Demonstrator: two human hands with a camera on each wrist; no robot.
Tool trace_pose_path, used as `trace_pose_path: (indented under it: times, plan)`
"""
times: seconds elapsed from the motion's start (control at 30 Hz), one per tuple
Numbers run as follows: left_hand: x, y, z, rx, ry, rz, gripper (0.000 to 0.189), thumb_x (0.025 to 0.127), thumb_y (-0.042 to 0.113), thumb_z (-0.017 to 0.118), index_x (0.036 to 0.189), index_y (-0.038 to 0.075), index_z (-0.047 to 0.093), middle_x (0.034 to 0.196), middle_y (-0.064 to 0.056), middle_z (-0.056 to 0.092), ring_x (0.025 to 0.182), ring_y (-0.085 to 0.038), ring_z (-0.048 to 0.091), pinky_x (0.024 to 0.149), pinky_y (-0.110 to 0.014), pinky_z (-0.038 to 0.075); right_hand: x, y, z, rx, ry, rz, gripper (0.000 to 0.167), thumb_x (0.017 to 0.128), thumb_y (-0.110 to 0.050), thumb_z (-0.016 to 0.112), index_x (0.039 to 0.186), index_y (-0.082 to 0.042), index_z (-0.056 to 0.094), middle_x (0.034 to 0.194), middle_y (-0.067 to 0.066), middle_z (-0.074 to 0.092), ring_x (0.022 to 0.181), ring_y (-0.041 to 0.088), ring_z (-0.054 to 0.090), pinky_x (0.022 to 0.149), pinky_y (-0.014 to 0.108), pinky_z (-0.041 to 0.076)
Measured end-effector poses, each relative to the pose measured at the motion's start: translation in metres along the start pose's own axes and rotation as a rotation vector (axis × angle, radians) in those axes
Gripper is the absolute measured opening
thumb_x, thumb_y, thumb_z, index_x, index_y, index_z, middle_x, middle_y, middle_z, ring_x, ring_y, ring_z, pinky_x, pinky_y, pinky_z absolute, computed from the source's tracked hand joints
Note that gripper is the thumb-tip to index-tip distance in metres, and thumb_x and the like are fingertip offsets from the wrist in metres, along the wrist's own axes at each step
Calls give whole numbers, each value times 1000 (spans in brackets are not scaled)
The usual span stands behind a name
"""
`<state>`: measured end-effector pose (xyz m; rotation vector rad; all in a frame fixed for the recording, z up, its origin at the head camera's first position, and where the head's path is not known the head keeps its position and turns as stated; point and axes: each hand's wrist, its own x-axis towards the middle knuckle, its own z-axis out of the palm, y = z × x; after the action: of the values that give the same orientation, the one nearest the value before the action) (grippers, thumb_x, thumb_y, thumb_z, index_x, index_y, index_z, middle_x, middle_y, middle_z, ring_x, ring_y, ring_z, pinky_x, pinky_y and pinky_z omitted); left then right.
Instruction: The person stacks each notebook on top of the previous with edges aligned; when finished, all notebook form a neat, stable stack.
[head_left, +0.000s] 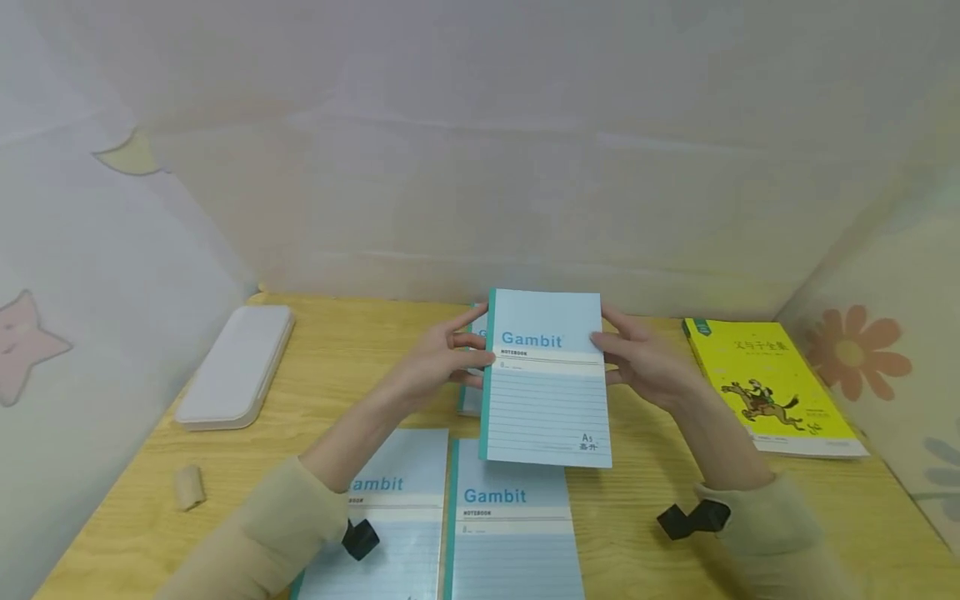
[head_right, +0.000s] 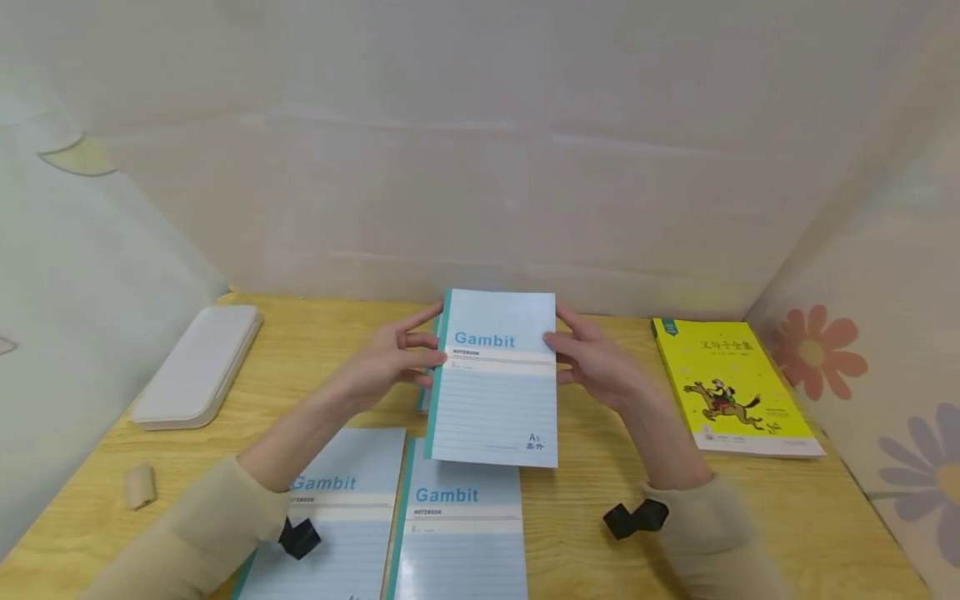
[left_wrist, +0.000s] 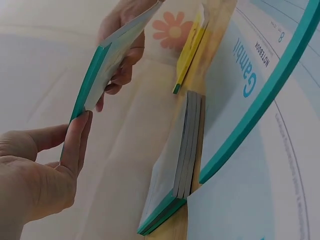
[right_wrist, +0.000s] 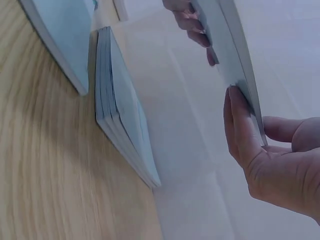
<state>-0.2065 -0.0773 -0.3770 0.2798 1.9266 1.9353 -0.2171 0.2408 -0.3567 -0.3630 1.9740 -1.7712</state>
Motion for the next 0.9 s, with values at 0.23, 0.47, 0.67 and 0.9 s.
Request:
trace_pose_path:
  times: [0.23,0.47,0.67,0.9]
  plan:
    - [-4,-1,-14,6,27,-8,82,95,8,71,162,32,31,121,-13,58,87,-18,69,69,-22,62,7,7,13,61,-38,-2,64,109,-9,47,165,-27,22,134,5,67,103,23,74,85,38,64]
    - [-4,-6,-23,9,32,-21,83,95,6,72,163,29,31,121,-13,58,85,-17,70,69,-23,62,10,12,17,88,-65,12,74,106,-6,53,166,-32,18,139,9,65,102,23,75,83,38,65]
    - [0,-5,-26,6,33,-19,82,95,8,72,163,30,31,119,-12,64,85,-18,72,69,-23,62,12,16,13,65,-63,10,80,104,-5,56,166,-32,13,136,7,65,100,21,73,78,33,64]
    - [5,-6,-24,37,62,-21,80,96,10,72,163,28,32,125,-14,65,93,-20,72,73,-24,63,15,19,10,54,-95,-2,90,99,2,61,166,-33,13,136,8,66,103,25,73,79,36,64]
